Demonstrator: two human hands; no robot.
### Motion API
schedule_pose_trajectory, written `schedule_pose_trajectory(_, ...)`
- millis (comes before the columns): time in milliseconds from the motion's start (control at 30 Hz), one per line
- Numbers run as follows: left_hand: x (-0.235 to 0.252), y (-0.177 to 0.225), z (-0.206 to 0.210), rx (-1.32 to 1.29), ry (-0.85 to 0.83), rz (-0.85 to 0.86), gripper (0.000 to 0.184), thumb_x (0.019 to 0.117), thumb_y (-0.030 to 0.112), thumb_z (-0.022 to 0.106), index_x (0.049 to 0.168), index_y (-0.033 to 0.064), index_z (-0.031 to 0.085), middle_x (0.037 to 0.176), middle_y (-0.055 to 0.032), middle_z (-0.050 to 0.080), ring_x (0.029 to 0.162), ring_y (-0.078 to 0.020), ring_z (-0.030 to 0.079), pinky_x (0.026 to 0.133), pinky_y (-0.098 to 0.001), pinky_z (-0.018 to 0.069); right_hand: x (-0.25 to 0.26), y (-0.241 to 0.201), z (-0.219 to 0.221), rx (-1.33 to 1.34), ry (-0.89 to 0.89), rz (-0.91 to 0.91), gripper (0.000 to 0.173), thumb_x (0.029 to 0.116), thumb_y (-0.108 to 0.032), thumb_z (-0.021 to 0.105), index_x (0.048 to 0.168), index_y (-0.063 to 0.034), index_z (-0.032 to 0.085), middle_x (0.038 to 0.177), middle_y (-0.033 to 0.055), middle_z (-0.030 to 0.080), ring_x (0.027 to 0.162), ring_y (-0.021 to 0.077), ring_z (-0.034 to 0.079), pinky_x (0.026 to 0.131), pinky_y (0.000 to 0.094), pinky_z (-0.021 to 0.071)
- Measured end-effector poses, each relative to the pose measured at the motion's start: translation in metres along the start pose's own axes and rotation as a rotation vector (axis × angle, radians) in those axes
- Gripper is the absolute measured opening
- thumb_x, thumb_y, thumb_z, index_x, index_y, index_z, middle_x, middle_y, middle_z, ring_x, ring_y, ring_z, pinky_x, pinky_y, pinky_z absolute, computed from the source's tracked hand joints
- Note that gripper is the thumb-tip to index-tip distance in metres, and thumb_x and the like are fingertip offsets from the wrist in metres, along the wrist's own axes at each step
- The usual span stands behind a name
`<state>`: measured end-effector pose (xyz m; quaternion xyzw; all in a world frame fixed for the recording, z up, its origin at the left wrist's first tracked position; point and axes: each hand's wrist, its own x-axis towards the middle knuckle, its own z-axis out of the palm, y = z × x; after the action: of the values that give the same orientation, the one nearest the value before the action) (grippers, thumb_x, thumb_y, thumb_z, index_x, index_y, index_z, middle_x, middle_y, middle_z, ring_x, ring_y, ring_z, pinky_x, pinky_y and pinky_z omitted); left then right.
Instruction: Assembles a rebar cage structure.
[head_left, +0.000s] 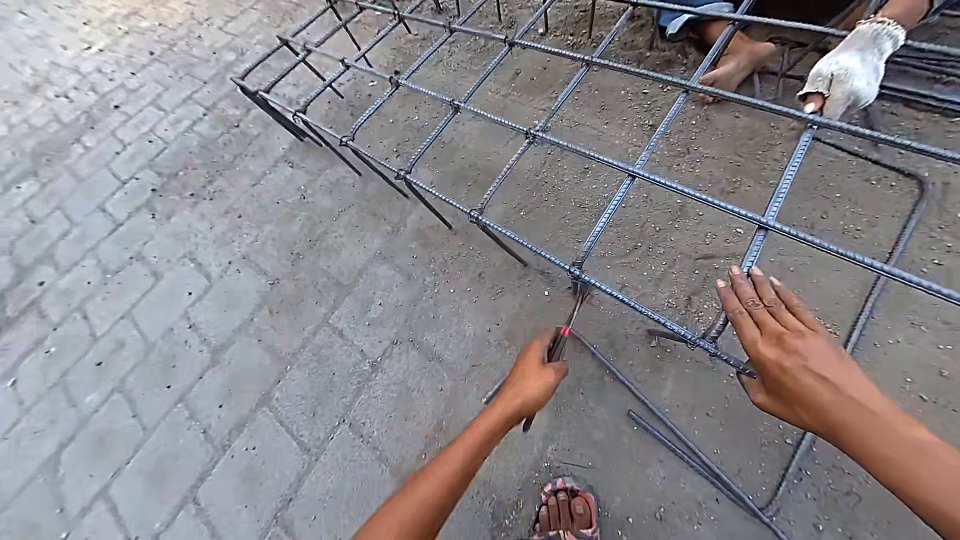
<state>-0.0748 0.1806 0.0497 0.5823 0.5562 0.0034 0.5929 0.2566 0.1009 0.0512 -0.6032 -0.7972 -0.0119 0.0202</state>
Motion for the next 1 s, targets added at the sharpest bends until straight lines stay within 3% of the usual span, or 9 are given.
schedule_pose_trajectory(100,-0.007,-0.041,0.009,-0.141,-0.147,-0.271,0.004,0.1014,0.010,0.051,0.103,0.0072,0.053,0.065,0.0054,0.040,0.046,-0.0025,0.033,0.043,-0.0177,0.0287,0.000,0.000,-0.002,-0.020,-0.020,-0.005,0.121,0.0509,-0.026,0.090,0.152,0.0135,0.036,0.155,0.0352,0.040,0.143,0.0490,0.043,0.120,0.0573,0.0298)
schedule_pose_trajectory(167,0.001,-0.008,0.000,-0.199,-0.223,-0.389,0.012,0.1043,0.014,0.049,0.094,0.0099,0.053,0.058,0.0064,0.040,0.041,-0.0017,0.032,0.039,-0.0159,0.0273,0.001,0.001,-0.004,-0.024,-0.016,-0.003,0.118,0.0517,-0.025,0.089,0.151,0.0139,0.037,0.154,0.0353,0.041,0.143,0.0488,0.044,0.120,0.0563,0.0308)
schedule_pose_trajectory(267,0.009,0.055,-0.012,-0.139,-0.150,-0.188,0.007,0.1025,0.006,0.045,0.098,0.0080,0.050,0.061,0.0055,0.035,0.044,-0.0019,0.030,0.041,-0.0161,0.0274,-0.002,0.000,-0.001,-0.004,-0.023,0.013,0.113,0.0555,-0.023,0.087,0.151,0.0134,0.038,0.157,0.0342,0.037,0.146,0.0474,0.039,0.121,0.0573,0.0283)
schedule_pose_trajectory(367,0.000,0.008,-0.012,-0.035,-0.022,-0.036,0.019,0.0966,0.005,0.048,0.114,0.0011,0.055,0.077,0.0004,0.043,0.057,-0.0071,0.038,0.052,-0.0252,0.0342,0.001,0.000,-0.001,0.018,-0.031,0.019,0.117,0.0546,-0.023,0.091,0.152,0.0127,0.037,0.158,0.0344,0.035,0.147,0.0486,0.036,0.121,0.0605,0.0265)
schedule_pose_trajectory(467,0.000,-0.026,-0.002,-0.105,-0.084,-0.256,0.004,0.1009,0.008,0.048,0.103,0.0068,0.052,0.067,0.0046,0.037,0.048,-0.0043,0.031,0.045,-0.0201,0.0274,-0.002,0.001,-0.001,0.007,-0.055,0.015,0.115,0.0564,-0.025,0.090,0.152,0.0109,0.038,0.157,0.0330,0.037,0.147,0.0465,0.038,0.122,0.0565,0.0269)
schedule_pose_trajectory(600,0.018,0.063,-0.008,-0.232,-0.036,-0.151,0.012,0.1010,0.004,0.045,0.090,0.0081,0.048,0.057,0.0061,0.034,0.041,-0.0013,0.029,0.039,-0.0154,0.0265,0.000,0.001,-0.003,0.017,0.010,0.012,0.111,0.0562,-0.023,0.087,0.151,0.0125,0.039,0.156,0.0334,0.039,0.146,0.0456,0.040,0.122,0.0561,0.0273)
schedule_pose_trajectory(700,0.023,0.029,-0.013,-0.035,0.009,0.016,0.026,0.0965,0.004,0.050,0.121,0.0014,0.057,0.079,-0.0017,0.046,0.061,-0.0098,0.041,0.056,-0.0281,0.0370,-0.002,0.001,0.000,0.043,-0.014,0.021,0.112,0.0574,-0.022,0.089,0.152,0.0116,0.038,0.159,0.0331,0.034,0.149,0.0463,0.034,0.123,0.0586,0.0254)
schedule_pose_trajectory(833,0.015,-0.022,0.008,-0.109,-0.141,-0.268,0.005,0.1011,0.010,0.049,0.098,0.0079,0.052,0.063,0.0054,0.036,0.046,-0.0038,0.031,0.043,-0.0190,0.0269,-0.001,0.002,-0.001,0.017,-0.046,0.018,0.111,0.0598,-0.027,0.088,0.152,0.0100,0.039,0.159,0.0316,0.036,0.149,0.0432,0.036,0.124,0.0542,0.0251)
schedule_pose_trajectory(1000,0.032,0.077,0.001,-0.167,-0.120,-0.166,0.016,0.1024,0.003,0.046,0.088,0.0095,0.047,0.057,0.0058,0.032,0.042,-0.0020,0.027,0.039,-0.0159,0.0244,-0.003,0.004,-0.001,0.044,0.024,0.051,0.109,0.0587,-0.022,0.085,0.153,0.0089,0.039,0.159,0.0290,0.037,0.148,0.0422,0.038,0.120,0.0540,0.0320)
